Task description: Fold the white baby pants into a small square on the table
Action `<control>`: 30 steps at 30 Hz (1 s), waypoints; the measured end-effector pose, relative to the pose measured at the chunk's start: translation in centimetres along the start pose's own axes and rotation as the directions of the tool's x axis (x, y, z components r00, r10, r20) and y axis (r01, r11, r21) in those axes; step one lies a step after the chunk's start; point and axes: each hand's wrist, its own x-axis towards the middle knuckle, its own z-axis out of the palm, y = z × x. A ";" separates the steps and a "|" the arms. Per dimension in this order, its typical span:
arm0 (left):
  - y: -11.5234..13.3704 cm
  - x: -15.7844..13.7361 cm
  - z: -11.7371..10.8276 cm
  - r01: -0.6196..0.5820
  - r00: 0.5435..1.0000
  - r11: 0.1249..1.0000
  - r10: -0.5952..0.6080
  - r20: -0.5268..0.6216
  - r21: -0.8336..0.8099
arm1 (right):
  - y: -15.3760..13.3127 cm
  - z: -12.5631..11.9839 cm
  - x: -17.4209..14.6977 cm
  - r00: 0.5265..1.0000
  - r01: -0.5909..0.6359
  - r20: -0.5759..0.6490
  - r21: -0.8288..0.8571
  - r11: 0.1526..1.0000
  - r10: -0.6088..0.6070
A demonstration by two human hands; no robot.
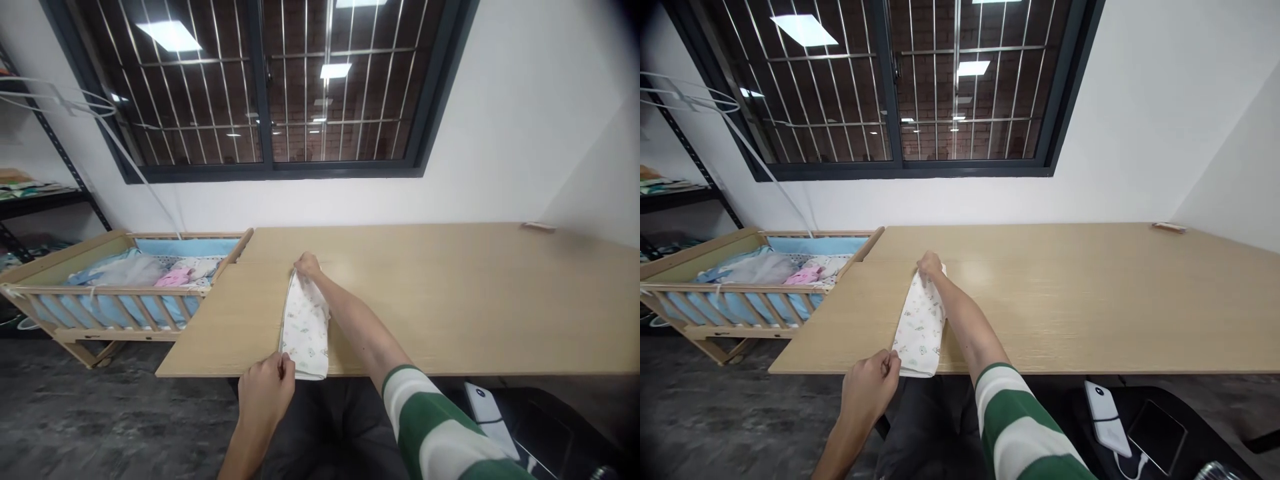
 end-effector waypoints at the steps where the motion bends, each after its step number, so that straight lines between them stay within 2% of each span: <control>1: -0.1 -0.1 0.0 0.008 1.000 1.000 -0.008 0.017 0.015 | -0.1 0.4 0.0 1.000 -0.004 0.000 -0.005 1.000 0.004; 5: -0.1 -0.6 0.1 0.011 0.996 0.995 -0.020 0.091 0.101 | 0.0 1.5 -0.4 1.000 0.010 -0.016 0.014 1.000 -0.009; 7: -0.3 -0.9 0.3 0.017 0.996 0.989 -0.029 0.082 0.144 | 0.0 1.5 -0.8 0.999 0.041 -0.031 0.046 0.998 -0.040; 8: -0.5 -1.0 0.3 0.006 0.999 0.989 -0.012 0.040 0.150 | 0.0 1.4 -1.0 0.997 0.063 -0.038 0.067 0.996 -0.061; 10: -0.8 -1.3 0.4 -0.071 0.989 0.988 0.087 -0.118 0.136 | 0.0 0.9 -1.7 0.992 0.119 -0.047 0.114 0.986 -0.114; 13: -0.5 -2.2 0.6 -0.281 0.894 0.954 0.300 -0.333 0.105 | -0.3 0.1 -3.5 0.979 0.206 -0.047 0.174 0.963 -0.201; 15: 0.3 -3.0 1.0 -0.402 0.835 0.909 0.413 -0.365 0.111 | -0.4 -0.2 -5.7 0.958 0.285 -0.027 0.211 0.935 -0.286; 17: 1.2 -3.8 1.8 -0.481 0.785 0.863 0.501 -0.365 0.152 | -0.4 -0.3 -8.7 0.898 0.416 0.029 0.263 0.870 -0.438; 18: 1.7 -4.2 2.4 -0.503 0.764 0.845 0.534 -0.362 0.183 | -0.3 -0.4 -10.5 0.842 0.494 0.074 0.293 0.819 -0.535; 20: 2.2 -4.7 3.6 -0.507 0.745 0.827 0.562 -0.359 0.243 | 0.0 -0.7 -14.5 0.682 0.624 0.200 0.342 0.702 -0.704; 21: 2.2 -4.9 4.2 -0.493 0.748 0.828 0.560 -0.356 0.266 | 0.2 -0.9 -16.5 0.587 0.673 0.285 0.348 0.653 -0.758; 23: 2.0 -5.0 5.3 -0.459 0.771 0.839 0.540 -0.337 0.293 | 0.7 -1.3 -20.1 0.438 0.747 0.395 0.340 0.572 -0.807; 24: 1.8 -5.1 5.7 -0.449 0.782 0.841 0.533 -0.322 0.301 | 1.0 -1.4 -21.5 0.382 0.773 0.436 0.333 0.540 -0.815; 26: 1.4 -5.2 6.3 -0.446 0.797 0.840 0.530 -0.291 0.309 | 1.8 -1.4 -23.3 0.328 0.798 0.502 0.305 0.519 -0.800; 30: 1.2 -5.4 6.6 -0.444 0.825 0.851 0.510 -0.244 0.280 | 3.8 -0.6 -23.1 0.349 0.789 0.620 0.212 0.577 -0.703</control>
